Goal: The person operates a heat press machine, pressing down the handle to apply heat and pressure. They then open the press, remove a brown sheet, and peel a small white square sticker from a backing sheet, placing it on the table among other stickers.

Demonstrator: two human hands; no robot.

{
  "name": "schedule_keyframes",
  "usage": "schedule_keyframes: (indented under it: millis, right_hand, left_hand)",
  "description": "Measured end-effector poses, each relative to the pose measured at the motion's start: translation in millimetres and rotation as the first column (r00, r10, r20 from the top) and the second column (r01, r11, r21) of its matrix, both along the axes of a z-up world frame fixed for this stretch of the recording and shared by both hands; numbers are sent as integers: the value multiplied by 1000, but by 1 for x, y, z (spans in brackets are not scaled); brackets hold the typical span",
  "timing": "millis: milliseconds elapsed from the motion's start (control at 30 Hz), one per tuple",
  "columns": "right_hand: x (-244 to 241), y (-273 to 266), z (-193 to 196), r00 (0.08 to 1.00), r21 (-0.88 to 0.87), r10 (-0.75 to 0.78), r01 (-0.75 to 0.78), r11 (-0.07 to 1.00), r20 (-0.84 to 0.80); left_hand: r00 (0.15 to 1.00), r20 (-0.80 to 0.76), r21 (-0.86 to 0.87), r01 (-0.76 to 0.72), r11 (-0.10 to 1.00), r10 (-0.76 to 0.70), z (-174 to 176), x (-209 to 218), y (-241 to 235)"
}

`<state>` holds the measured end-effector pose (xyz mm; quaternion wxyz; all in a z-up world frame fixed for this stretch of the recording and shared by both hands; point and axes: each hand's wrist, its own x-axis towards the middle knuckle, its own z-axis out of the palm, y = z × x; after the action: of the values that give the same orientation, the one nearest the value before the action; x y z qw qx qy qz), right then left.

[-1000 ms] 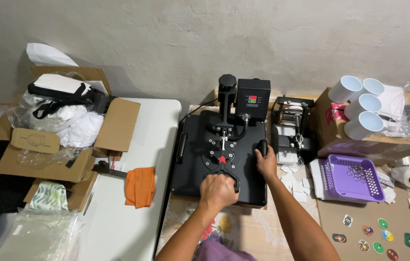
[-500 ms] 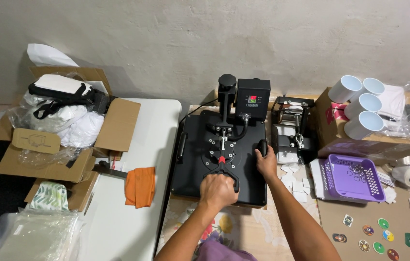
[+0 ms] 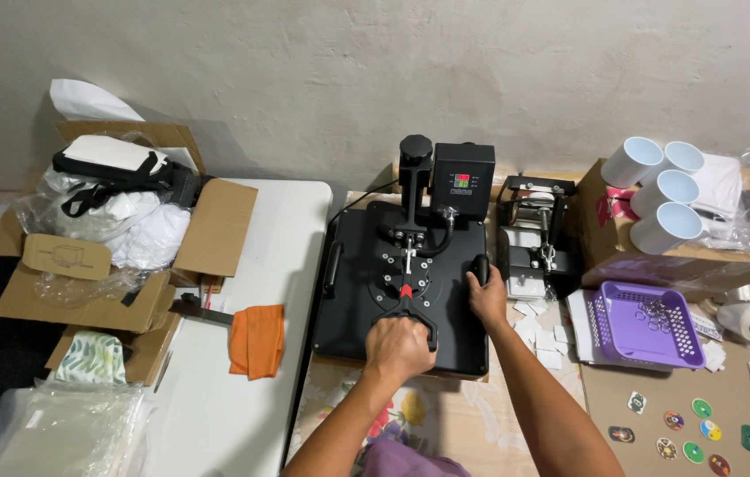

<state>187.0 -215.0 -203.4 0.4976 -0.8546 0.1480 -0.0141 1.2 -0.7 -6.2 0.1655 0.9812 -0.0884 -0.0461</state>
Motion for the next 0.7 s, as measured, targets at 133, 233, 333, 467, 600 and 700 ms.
schedule_keyframes:
  millis: [133, 233, 333, 467, 600, 700]
  right_hand:
    - [0, 2, 1, 1000, 0, -8, 8, 1000, -1]
    - [-1, 2, 3, 1000, -12, -6, 6, 1000, 0]
    - [-6, 3, 8, 1000, -8, -7, 6, 1000, -4]
    - [0, 0, 0, 1000, -1, -7, 7, 1000, 7]
    - [-2, 1, -1, 1000, 1, -12, 12, 1000, 2]
    - [2, -1, -5, 1000, -3, -13, 13, 1000, 4]
  left_hand:
    - [1000, 2, 4, 0, 1000, 0, 2, 0, 1]
    - [1000, -5, -1, -3, 1000, 3, 4, -3, 0]
    - [1000, 4, 5, -2, 1000, 2, 0, 0, -1]
    - [1000, 6, 0, 3, 1000, -3, 0, 0, -1]
    - [1000, 0, 1, -1, 1000, 1, 1, 0, -1]
    - [1000, 2, 1, 2, 1000, -2, -2, 0, -1]
